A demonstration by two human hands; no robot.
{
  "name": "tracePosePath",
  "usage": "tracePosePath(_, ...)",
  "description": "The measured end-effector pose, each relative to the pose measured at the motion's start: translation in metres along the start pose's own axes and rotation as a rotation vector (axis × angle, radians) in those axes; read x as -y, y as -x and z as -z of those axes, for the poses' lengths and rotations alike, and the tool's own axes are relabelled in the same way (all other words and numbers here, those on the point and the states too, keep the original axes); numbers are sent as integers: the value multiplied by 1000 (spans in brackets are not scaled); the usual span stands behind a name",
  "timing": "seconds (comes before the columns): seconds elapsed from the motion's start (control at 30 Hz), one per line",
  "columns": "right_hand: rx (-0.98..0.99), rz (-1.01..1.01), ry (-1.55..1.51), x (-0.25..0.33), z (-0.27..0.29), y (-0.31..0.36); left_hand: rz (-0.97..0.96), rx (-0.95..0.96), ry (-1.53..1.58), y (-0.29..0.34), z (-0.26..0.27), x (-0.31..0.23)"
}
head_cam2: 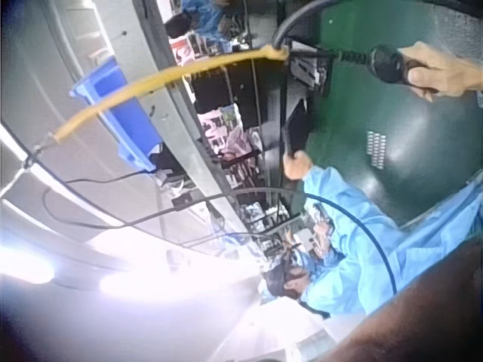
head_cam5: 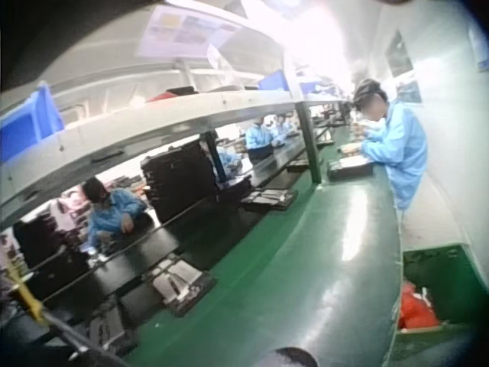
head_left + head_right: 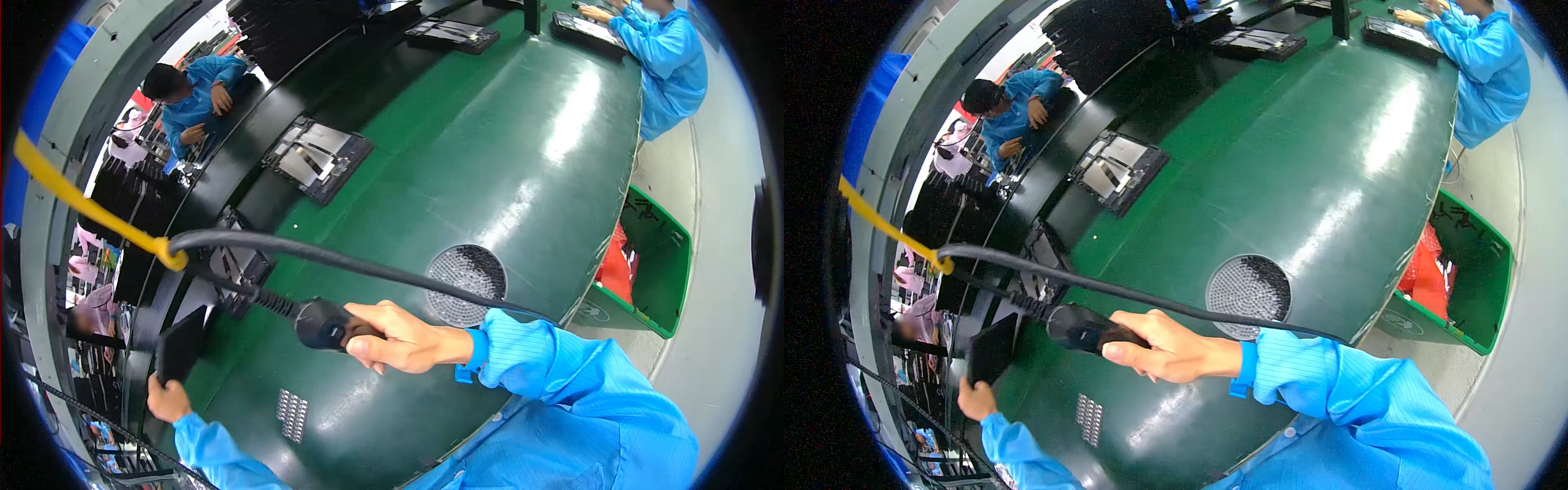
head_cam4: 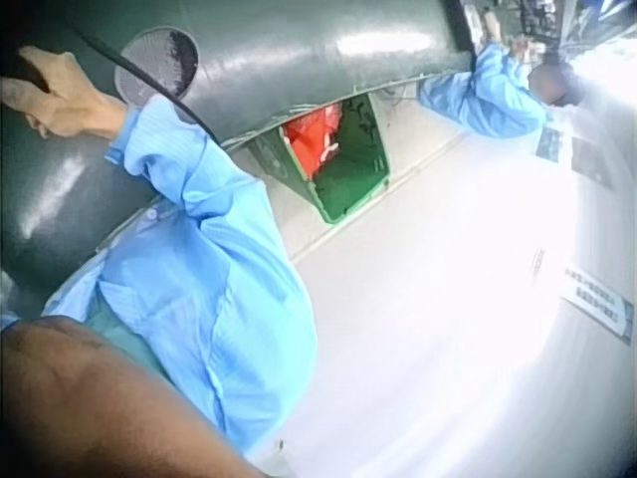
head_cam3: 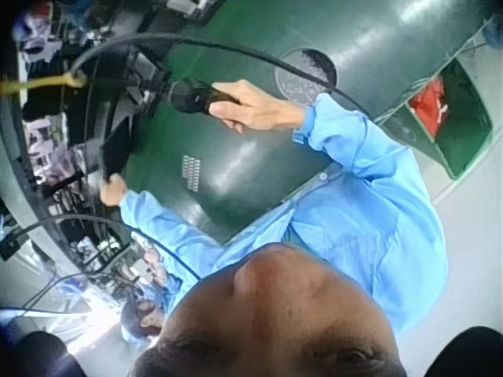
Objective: Using an electric screwdriver to fasten internal components into a tablet computer frame on an assembly line.
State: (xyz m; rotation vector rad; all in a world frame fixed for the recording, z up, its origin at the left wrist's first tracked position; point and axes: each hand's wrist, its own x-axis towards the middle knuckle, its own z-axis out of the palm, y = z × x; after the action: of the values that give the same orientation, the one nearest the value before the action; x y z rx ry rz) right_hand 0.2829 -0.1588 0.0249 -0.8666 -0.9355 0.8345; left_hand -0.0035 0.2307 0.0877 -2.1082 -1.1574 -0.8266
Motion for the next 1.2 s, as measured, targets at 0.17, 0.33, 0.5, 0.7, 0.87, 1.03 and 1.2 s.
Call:
tracePosePath(0.17, -26, 16, 15, 14, 7, 6, -40, -73, 380, 28, 101, -31)
tracePosePath(0.33, -185, 128, -53, 41, 21, 3, -303, -93, 654, 77, 158, -133)
tracePosePath(0.5, -375, 253, 9, 61, 55, 9, -579, 60, 693, 134, 178, -194)
tracePosePath(0.7, -389, 281, 89, 47, 75, 16, -708, 429, 1002, 219, 187, -214)
tracePosePath(0.87, -372, 303, 114, 37, 69, 14, -792, 496, 1026, 240, 181, -219)
tracePosePath(1.03, -352, 298, 150, 34, 71, 13, -746, 563, 1100, 231, 178, -231)
tracePosePath(1.2, -349, 291, 166, 32, 69, 11, -760, 623, 1136, 227, 176, -237)
